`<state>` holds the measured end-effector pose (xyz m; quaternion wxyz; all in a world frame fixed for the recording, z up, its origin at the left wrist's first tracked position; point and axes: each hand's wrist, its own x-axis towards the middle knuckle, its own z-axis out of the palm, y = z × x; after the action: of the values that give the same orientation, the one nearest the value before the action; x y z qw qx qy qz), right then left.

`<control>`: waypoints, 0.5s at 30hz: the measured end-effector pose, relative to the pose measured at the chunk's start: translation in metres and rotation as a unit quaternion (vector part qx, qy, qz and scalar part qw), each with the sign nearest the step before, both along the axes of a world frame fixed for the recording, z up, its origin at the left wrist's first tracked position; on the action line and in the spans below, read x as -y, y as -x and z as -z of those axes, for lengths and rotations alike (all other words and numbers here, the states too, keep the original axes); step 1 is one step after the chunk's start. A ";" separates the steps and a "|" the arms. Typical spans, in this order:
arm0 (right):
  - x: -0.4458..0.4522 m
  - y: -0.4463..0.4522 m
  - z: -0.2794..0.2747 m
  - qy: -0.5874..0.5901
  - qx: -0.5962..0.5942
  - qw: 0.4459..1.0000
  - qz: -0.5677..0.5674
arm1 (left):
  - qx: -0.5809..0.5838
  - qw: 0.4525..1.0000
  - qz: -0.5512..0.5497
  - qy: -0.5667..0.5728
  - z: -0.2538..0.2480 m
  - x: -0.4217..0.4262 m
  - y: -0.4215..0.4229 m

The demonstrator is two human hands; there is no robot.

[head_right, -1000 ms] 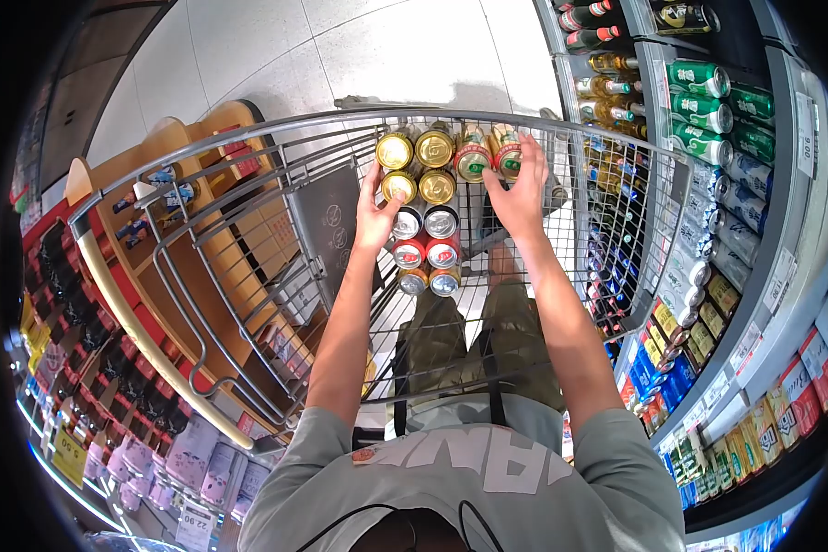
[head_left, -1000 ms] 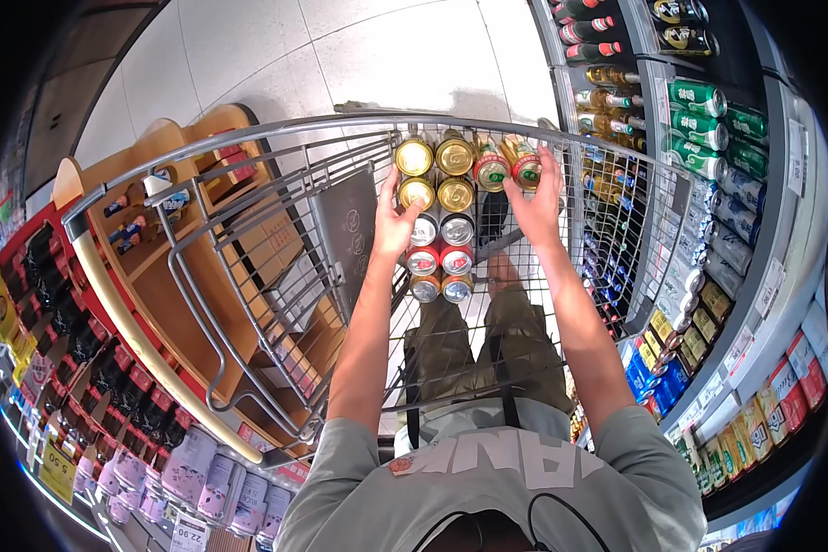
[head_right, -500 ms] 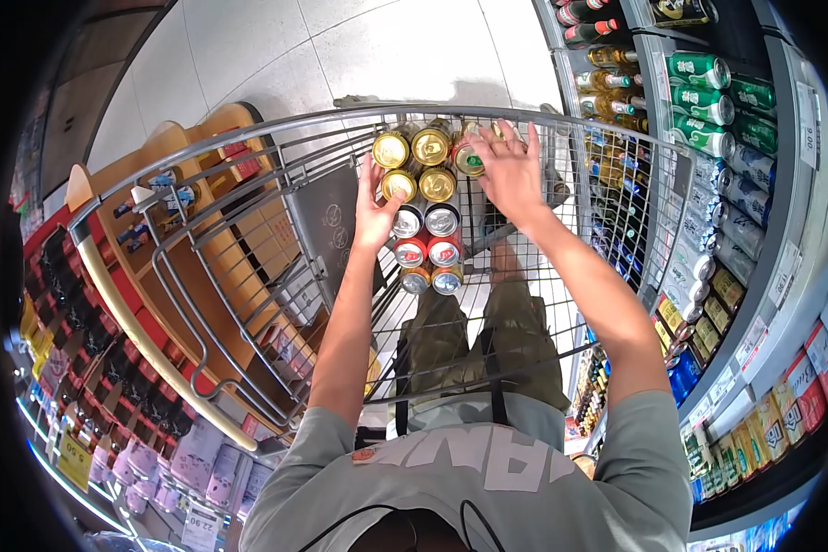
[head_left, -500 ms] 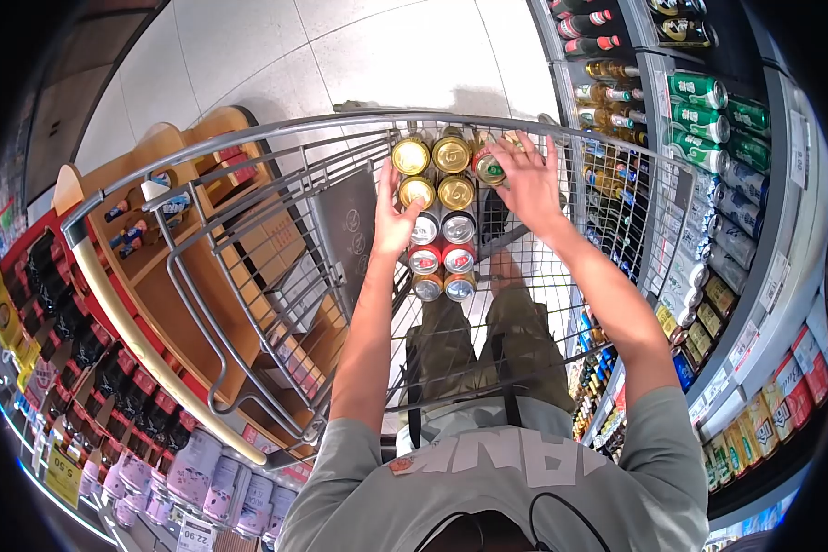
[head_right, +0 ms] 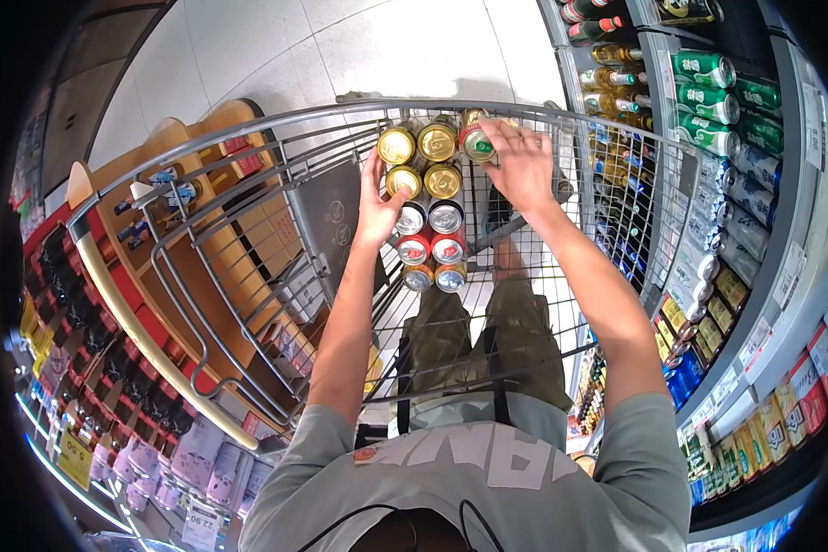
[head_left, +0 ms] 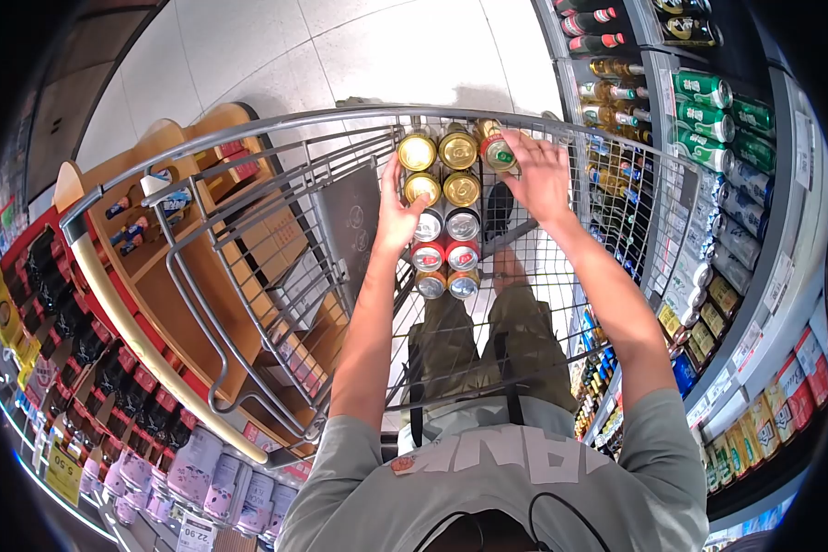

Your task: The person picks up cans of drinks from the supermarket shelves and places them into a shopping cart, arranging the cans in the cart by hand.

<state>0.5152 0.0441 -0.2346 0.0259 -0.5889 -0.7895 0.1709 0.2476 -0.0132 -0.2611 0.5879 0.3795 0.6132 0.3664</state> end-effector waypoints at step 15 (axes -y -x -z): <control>-0.010 0.000 -0.004 0.033 0.040 0.998 -0.031 | 0.010 1.000 0.001 -0.018 0.003 0.001 0.000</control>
<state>0.5154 0.0540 -0.2305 -0.0301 -0.5713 -0.8015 0.1741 0.2472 -0.0138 -0.2642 0.5873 0.3873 0.6003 0.3803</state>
